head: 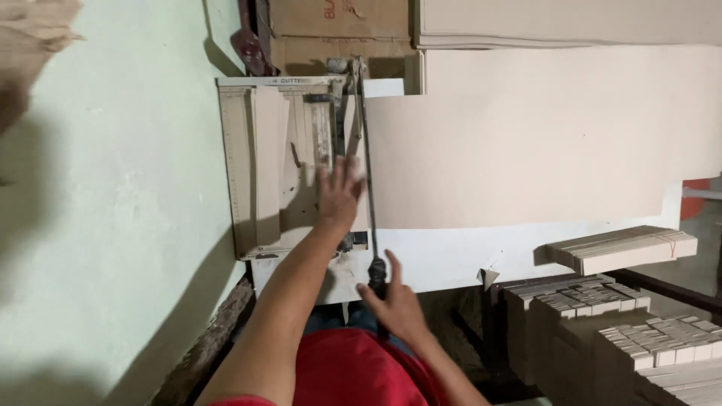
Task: The person uses a manual guillotine paper cutter to slice a large sheet of cardboard. They align the cardboard against the machine's guide, pull down the lever to cut the sheet, and then remove the cut piece. The process is repeated multiple times throughout the video.
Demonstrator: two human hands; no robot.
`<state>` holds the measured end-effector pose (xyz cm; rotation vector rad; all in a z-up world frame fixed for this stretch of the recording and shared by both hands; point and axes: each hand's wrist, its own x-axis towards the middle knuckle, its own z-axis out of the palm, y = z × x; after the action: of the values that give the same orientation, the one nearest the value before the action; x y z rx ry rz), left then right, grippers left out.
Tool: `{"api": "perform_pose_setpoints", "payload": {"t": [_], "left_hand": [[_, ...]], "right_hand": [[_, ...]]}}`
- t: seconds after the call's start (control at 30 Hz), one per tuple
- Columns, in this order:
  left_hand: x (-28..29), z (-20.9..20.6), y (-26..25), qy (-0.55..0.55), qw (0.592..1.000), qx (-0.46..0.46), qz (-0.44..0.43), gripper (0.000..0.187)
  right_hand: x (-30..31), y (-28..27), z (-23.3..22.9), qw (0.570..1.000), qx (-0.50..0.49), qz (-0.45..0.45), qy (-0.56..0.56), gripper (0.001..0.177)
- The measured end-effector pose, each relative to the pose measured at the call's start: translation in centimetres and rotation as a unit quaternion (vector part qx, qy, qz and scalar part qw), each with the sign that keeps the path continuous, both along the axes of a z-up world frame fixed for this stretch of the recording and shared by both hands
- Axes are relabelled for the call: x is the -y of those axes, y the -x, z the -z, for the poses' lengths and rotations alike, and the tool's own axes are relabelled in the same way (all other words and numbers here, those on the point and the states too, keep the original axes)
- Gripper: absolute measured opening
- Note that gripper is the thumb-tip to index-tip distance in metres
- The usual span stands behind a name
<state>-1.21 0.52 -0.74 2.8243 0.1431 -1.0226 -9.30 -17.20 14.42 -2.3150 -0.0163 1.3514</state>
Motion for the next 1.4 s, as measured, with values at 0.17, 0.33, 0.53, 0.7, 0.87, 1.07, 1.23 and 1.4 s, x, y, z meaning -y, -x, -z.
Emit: {"api": "perform_pose_setpoints", "payload": {"t": [0.17,0.33,0.53,0.7,0.87,1.07,1.23,1.4], "left_hand": [[0.1,8.7,3.3,0.413,0.905,0.013,-0.097,0.011],[-1.1,10.0,8.5,0.145,0.896,0.315,0.277,0.013],[-9.1,1.6,8.0,-0.045,0.924,0.084,0.369,0.024],[-12.7,-2.4,6.5,-0.109,0.928,-0.003,0.358,0.03],[-11.1,-12.2,3.5,0.001,0.988,0.037,-0.15,0.076],[-11.0,-6.9,2.8,0.039,0.923,0.036,-0.382,0.087],[-10.9,-5.3,3.8,0.057,0.93,0.063,-0.358,0.079],[-10.9,-5.6,3.9,0.076,0.928,0.06,-0.359,0.081]], "right_hand": [[0.1,-2.2,-4.5,0.987,-0.093,0.105,-0.072,0.09],[3.9,-1.7,1.5,0.966,-0.134,0.17,-0.139,0.074],[7.5,-1.9,10.0,0.937,-0.119,0.304,-0.126,0.066],[9.5,-4.1,14.9,0.889,-0.068,0.437,-0.114,0.076],[10.1,-6.9,17.0,0.812,-0.057,0.56,-0.157,0.075],[12.2,-8.6,20.1,0.7,-0.034,0.674,-0.235,0.056],[16.8,-5.3,22.7,0.69,-0.021,0.669,-0.276,0.034],[13.6,-4.1,21.2,0.726,-0.053,0.631,-0.268,0.028]]}}
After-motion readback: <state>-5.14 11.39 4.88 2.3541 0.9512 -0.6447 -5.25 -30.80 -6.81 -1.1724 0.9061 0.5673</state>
